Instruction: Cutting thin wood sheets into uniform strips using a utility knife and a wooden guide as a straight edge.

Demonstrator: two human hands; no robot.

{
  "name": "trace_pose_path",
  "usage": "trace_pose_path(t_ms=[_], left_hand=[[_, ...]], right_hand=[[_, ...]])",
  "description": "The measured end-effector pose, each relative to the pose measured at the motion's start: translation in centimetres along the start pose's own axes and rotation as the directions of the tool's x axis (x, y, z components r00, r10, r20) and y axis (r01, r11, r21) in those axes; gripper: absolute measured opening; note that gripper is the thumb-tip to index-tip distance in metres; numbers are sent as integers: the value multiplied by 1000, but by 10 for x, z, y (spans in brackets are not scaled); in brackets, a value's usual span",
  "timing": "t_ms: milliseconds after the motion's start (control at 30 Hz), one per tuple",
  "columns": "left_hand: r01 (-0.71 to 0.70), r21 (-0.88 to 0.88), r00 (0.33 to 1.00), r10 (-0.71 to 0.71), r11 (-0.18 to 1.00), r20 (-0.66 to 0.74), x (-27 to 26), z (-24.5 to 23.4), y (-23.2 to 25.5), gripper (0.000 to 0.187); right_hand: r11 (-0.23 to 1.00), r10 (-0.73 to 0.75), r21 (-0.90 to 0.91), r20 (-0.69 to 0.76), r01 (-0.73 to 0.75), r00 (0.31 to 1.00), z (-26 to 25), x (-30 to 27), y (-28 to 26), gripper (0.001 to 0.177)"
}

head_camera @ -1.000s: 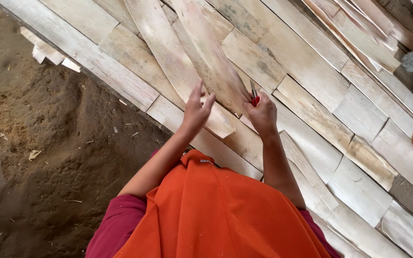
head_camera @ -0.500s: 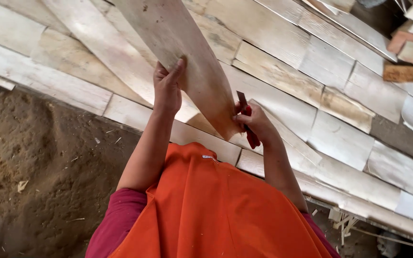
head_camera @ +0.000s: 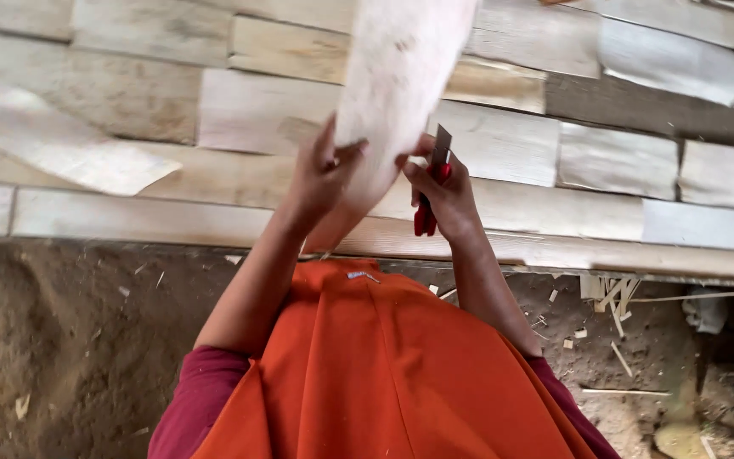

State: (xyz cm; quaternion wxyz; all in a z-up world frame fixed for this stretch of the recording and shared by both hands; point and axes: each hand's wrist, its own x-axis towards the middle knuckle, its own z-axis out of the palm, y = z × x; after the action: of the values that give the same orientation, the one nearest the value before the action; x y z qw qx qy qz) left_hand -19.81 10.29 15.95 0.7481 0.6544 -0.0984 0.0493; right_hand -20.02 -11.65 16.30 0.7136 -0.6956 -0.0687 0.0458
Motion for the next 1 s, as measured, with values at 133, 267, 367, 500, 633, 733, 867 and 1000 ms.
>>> trace_pose_path(t_ms=[133,267,367,500,633,733,867,1000], left_hand=[[-24,18,969,19,1000,246,0,103,-13,38],[-51,218,906,-46,975,420,0,183,-14,41],[-80,355,872,-107,931,477,5,225,-16,45],[-403,589,890,150,701,430,21,277,-30,24],[-447,713,894,235,541,382,34,328,-51,36],[-428,681,903,313,594,294,51,346,-76,31],[-379,677,925,262,631,274,89,341,-108,42],[-467,756,859,439,459,264,125,342,-125,48]], right_hand=[[999,-13,37,-227,22,974,-106,-48,9,28],[974,-30,185,-462,129,887,-197,-93,10,25],[965,-35,194,-569,176,821,-249,-125,18,20],[961,28,232,-625,152,780,-279,-144,39,19],[958,31,240,-633,158,774,-253,-150,0,21],[954,50,265,-597,138,801,-267,-142,16,20],[951,61,256,-708,176,704,-324,-118,2,18],[898,128,317,-852,306,508,-396,-93,15,25]])
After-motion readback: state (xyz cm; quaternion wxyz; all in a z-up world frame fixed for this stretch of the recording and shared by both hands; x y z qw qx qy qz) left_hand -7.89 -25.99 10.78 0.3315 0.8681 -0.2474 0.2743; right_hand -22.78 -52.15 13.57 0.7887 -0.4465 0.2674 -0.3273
